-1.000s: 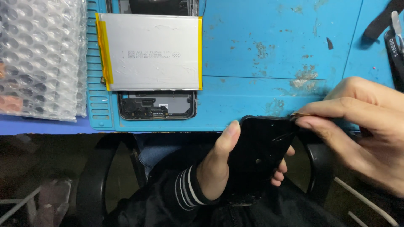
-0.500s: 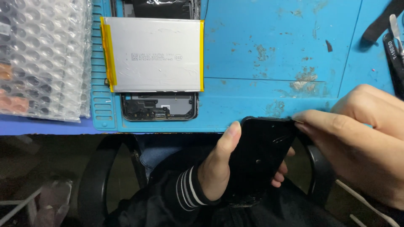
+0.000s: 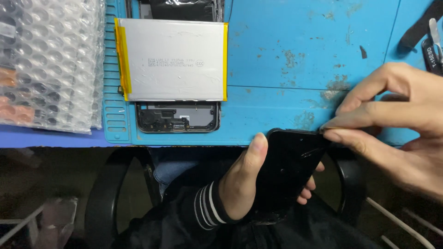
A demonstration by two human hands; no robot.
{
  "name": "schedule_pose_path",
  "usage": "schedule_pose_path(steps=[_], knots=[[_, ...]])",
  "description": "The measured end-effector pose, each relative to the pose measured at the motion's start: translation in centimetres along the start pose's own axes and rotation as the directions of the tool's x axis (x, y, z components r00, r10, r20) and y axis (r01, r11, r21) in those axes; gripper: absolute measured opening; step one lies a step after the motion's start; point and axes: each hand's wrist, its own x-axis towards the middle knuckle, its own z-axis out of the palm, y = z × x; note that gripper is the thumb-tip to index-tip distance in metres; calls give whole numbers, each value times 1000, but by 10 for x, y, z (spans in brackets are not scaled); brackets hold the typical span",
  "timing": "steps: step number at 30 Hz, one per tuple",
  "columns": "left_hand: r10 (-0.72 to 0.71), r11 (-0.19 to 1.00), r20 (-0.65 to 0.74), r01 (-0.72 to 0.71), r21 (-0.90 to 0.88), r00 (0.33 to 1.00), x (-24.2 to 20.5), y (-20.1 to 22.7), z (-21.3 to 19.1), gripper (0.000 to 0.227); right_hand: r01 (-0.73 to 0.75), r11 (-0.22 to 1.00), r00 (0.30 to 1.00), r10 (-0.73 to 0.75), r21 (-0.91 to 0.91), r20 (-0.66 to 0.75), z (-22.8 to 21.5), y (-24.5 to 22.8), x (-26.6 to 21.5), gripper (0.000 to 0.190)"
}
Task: Repairing a smartphone by removing the damaged screen using a thin prying tool.
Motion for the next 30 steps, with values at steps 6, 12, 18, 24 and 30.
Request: schedule_pose_path(steps=[6, 12, 18, 24, 30], knots=[[-10, 1000, 5, 10, 22, 1000, 0, 5, 0, 86, -4, 992, 1000, 6, -127, 16, -2, 0, 0, 21], [-1, 1000, -6, 1, 26, 1000, -1, 6, 1, 84, 45, 976, 999, -48, -212, -10, 1, -6, -1, 11], [17, 987, -56, -8, 163, 998, -1, 13, 7, 90, 4, 990, 1000, -7, -144, -22, 4, -16, 2, 10], [6, 987, -76, 6, 160, 997, -1, 13, 7, 89, -38, 997, 999, 38, -60, 0, 6, -12, 5, 6], [0, 996, -94, 9, 94, 996, -3, 11, 8, 87, -46, 998, 999, 45, -42, -6, 6, -18, 6, 7]])
